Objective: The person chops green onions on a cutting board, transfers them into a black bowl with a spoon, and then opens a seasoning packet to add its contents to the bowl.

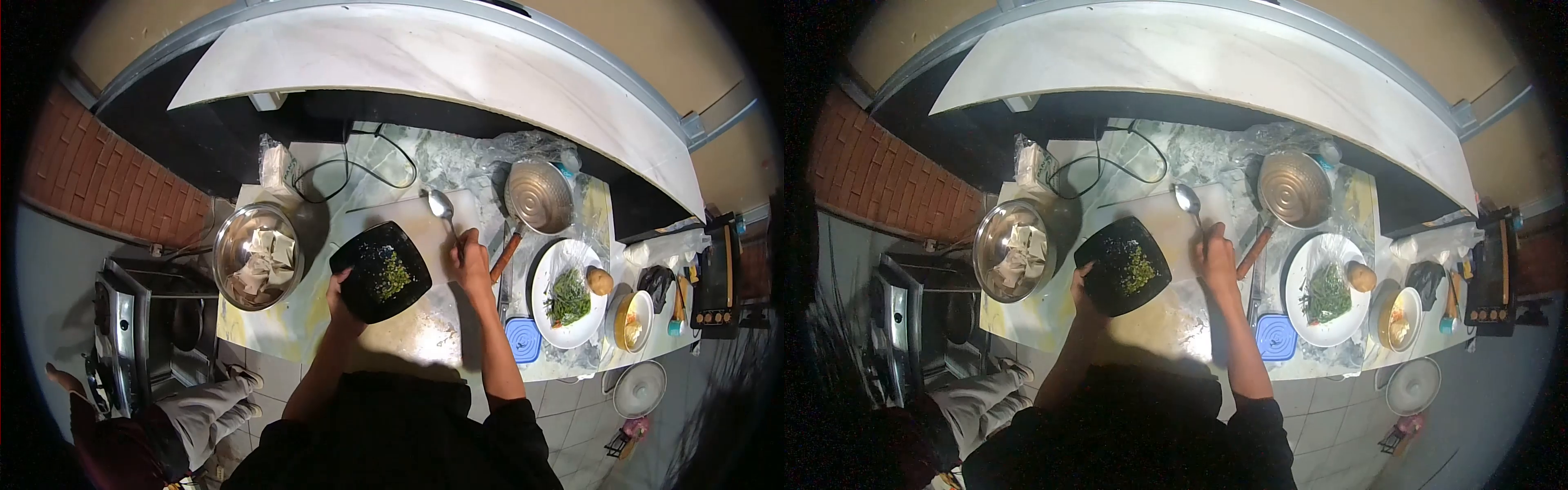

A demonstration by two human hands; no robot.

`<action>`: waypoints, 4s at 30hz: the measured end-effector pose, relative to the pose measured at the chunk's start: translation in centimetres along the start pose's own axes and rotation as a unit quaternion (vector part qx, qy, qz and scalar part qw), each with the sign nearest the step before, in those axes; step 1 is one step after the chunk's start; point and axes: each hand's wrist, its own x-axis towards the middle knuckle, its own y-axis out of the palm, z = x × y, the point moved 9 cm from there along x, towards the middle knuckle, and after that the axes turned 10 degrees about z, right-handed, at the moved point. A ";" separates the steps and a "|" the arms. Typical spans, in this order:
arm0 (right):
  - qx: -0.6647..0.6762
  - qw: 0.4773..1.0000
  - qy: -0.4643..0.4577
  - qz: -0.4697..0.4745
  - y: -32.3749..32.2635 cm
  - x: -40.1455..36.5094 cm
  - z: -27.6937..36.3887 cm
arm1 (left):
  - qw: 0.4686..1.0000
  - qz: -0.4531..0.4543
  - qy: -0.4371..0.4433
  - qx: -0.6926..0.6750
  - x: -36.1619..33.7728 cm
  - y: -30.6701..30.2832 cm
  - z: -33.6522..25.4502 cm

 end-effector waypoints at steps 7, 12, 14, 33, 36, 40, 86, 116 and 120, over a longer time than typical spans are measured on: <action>0.213 0.972 -0.030 -0.092 -0.7 -1.1 -0.7 | 0.999 -0.024 0.017 0.015 -0.4 -1.2 -1.5; 0.227 0.970 -0.020 -0.080 -1.5 -2.9 -0.7 | 0.999 -0.028 0.037 -0.004 -0.9 -2.1 -2.6; 0.200 0.975 -0.028 -0.086 -1.9 -3.6 -0.7 | 0.999 0.028 0.031 0.003 -0.6 -2.1 -2.6; 0.638 0.763 0.074 0.069 -3.4 -7.0 -0.3 | 0.981 0.173 0.023 -0.089 1.4 2.7 1.1; 0.570 0.811 0.096 0.091 -4.4 -8.1 0.6 | 0.970 0.226 0.054 -0.068 1.4 2.1 1.5; 0.283 0.958 0.005 0.046 -10.4 -9.8 5.1 | 0.964 0.260 0.043 -0.024 1.3 2.4 2.3; -0.147 0.977 -0.107 0.114 -6.7 -12.7 10.3 | 0.947 0.298 -0.014 0.120 1.3 5.2 3.9; 0.010 0.931 0.001 0.364 -0.4 -11.8 6.3 | 0.880 0.177 -0.046 0.439 7.0 5.6 1.4; 0.016 0.957 -0.054 0.285 -0.3 -10.8 6.4 | 0.834 0.154 -0.006 0.529 6.9 6.2 0.4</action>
